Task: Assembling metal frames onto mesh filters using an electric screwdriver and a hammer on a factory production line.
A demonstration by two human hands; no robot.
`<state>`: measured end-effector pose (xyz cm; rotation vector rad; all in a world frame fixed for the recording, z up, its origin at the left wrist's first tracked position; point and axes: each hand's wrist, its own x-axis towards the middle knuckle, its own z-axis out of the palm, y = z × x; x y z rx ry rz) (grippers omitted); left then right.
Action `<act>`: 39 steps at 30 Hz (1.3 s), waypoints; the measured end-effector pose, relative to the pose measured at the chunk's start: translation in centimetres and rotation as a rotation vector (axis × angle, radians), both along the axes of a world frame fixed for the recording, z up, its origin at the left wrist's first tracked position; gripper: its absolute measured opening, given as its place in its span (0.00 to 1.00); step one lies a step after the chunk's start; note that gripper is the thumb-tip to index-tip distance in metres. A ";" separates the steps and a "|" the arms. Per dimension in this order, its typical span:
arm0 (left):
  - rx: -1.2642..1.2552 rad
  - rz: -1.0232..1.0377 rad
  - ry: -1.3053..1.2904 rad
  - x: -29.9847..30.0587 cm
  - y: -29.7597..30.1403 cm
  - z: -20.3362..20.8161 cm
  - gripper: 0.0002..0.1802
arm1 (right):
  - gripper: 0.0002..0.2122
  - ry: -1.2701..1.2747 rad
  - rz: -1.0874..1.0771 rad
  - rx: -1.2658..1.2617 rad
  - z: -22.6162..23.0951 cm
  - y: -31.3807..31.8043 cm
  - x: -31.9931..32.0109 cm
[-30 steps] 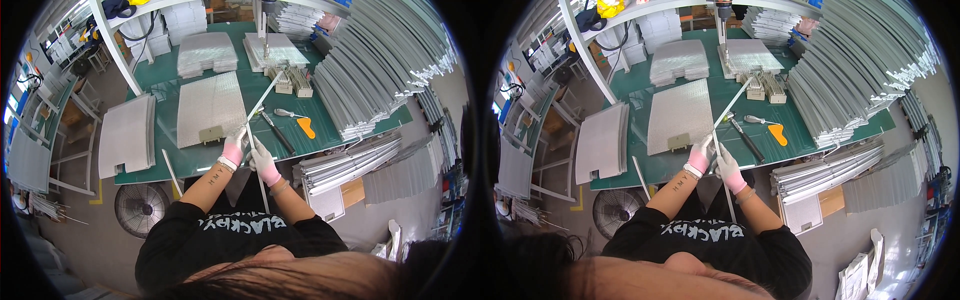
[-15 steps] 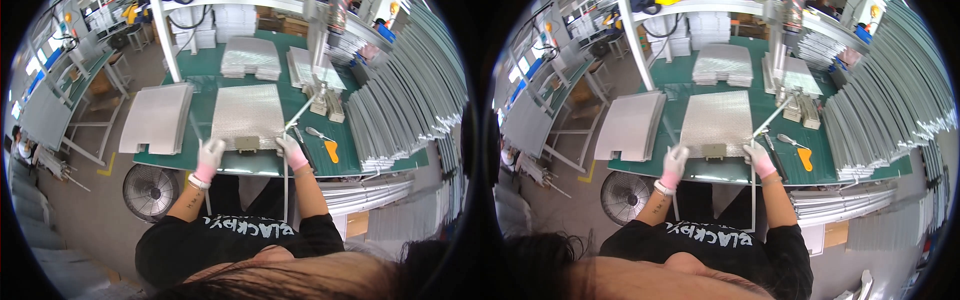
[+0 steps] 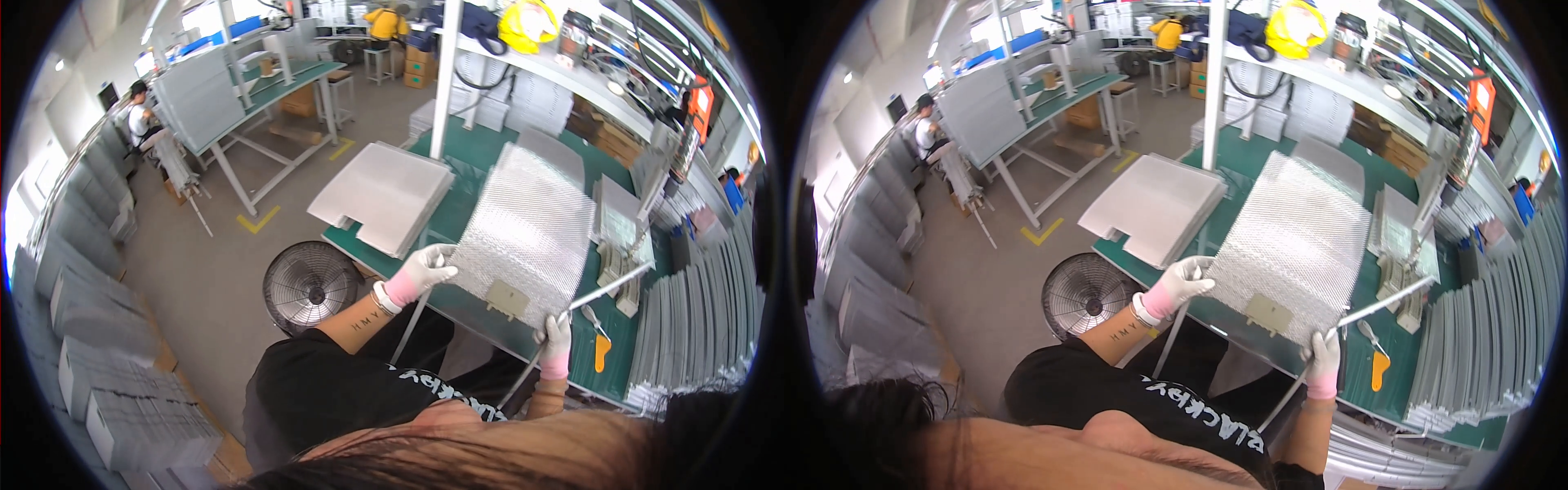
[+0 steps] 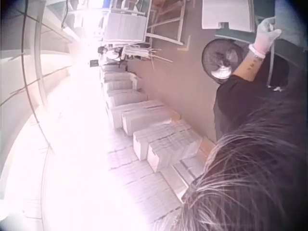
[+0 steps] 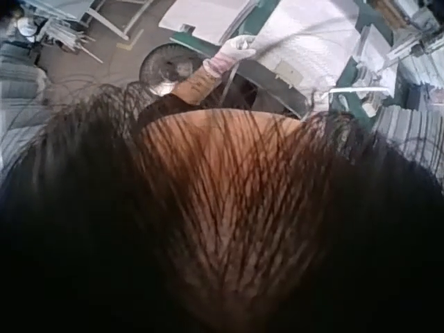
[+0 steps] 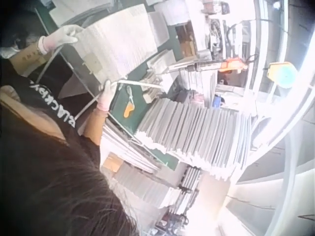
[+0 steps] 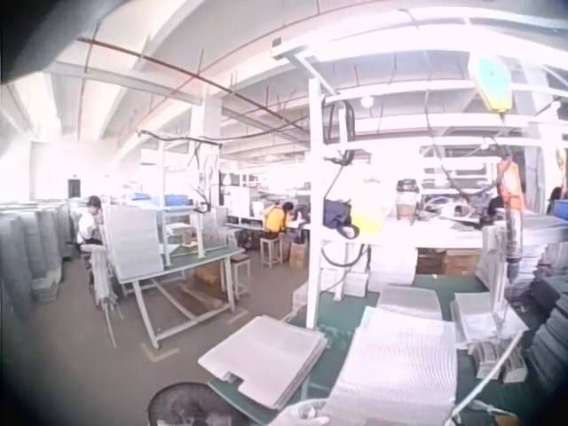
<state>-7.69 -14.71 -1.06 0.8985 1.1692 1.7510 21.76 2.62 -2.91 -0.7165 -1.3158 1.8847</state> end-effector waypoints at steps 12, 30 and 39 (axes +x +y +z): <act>0.158 0.050 -0.055 1.4 -7.1 3.7 0.18 | 0.09 0.015 -0.119 0.510 4.0 -3.3 -2.0; 0.340 0.265 0.296 -3.6 7.3 10.0 0.10 | 0.05 -0.055 -0.678 0.917 9.7 4.7 -5.8; 0.040 0.331 0.538 -3.0 6.2 -1.0 0.15 | 0.14 -0.077 -0.395 0.772 1.8 4.2 -4.8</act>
